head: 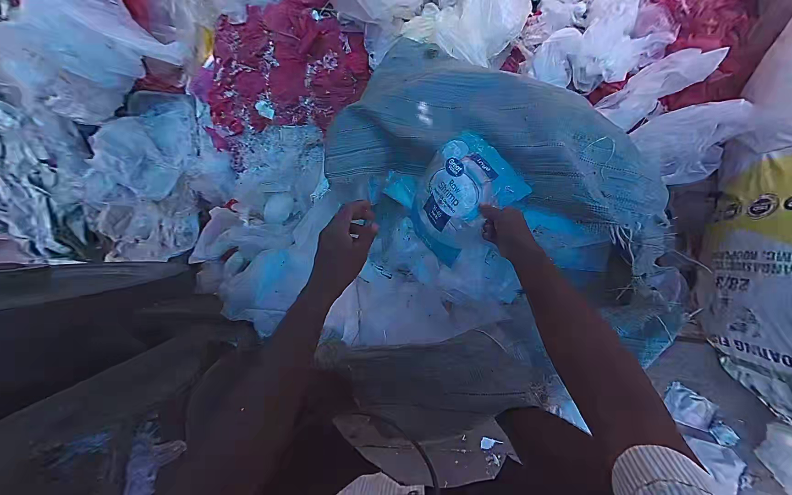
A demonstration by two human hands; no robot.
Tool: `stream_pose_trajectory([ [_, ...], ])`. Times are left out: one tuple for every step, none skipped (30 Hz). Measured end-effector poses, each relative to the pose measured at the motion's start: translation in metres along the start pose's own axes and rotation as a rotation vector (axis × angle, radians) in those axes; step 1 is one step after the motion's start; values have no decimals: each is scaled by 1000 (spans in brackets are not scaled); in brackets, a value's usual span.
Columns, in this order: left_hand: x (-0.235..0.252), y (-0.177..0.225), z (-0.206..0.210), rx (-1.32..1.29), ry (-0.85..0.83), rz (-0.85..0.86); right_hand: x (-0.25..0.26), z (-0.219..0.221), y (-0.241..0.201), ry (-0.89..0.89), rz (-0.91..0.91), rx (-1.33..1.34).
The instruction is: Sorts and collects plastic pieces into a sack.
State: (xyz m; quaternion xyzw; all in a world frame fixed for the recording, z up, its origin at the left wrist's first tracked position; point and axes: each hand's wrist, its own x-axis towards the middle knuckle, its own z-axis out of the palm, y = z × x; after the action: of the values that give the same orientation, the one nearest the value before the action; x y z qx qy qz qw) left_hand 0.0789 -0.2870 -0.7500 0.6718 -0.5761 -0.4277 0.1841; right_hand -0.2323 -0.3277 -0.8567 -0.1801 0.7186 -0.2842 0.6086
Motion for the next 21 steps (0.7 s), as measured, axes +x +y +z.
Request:
stream_pose_trajectory([
  [8, 5, -1, 7, -16, 73, -13, -14, -4, -73, -25, -14],
  [15, 10, -1, 18, -34, 146, -34, -35, -7, -118, -50, -34],
  [22, 15, 0, 23, -49, 215, -58, -59, -8, -123, -67, -50],
  [29, 18, 2, 29, -60, 273, -84, -87, -7, -80, -74, -63],
  [35, 19, 2, 37, -74, 309, -111, -117, -1, -7, -71, -70],
  [40, 21, 0, 51, -94, 325, -138, -147, 11, 93, -61, -45],
  [45, 22, -1, 60, -115, 337, -165, -180, 28, 176, -64, 3],
  [48, 22, -1, 60, -135, 338, -195, -208, 49, 246, -80, 56],
  [53, 22, -1, 59, -139, 346, -222, -229, 71, 304, -101, 125],
  [58, 22, 1, 62, -135, 358, -243, -242, 92, 349, -125, 187],
  [62, 21, 4, 67, -146, 352, -258, -249, 109, 368, -140, 223],
  [66, 19, 10, 77, -165, 339, -266, -247, 121, 374, -156, 264],
  [71, 18, 16, 94, -198, 324, -266, -236, 125, 373, -169, 293],
  [75, 16, 22, 112, -232, 325, -259, -220, 122, 357, -179, 299],
  [78, 13, 29, 130, -264, 337, -250, -201, 114, 341, -186, 281],
  [80, 11, 34, 146, -294, 352, -239, -181, 101, 317, -186, 226],
  [80, 11, 38, 158, -320, 365, -231, -164, 86, 276, -185, 139],
  [81, 11, 41, 171, -341, 368, -227, -151, 71, 233, -195, 38],
  [81, 11, 42, 187, -359, 358, -229, -143, 58, 204, -228, -58],
  [83, 11, 41, 206, -370, 344, -237, -141, 46, 195, -280, -117],
  [84, 9, 40, 223, -379, 334, -250, -144, 39, 213, -332, -124],
])
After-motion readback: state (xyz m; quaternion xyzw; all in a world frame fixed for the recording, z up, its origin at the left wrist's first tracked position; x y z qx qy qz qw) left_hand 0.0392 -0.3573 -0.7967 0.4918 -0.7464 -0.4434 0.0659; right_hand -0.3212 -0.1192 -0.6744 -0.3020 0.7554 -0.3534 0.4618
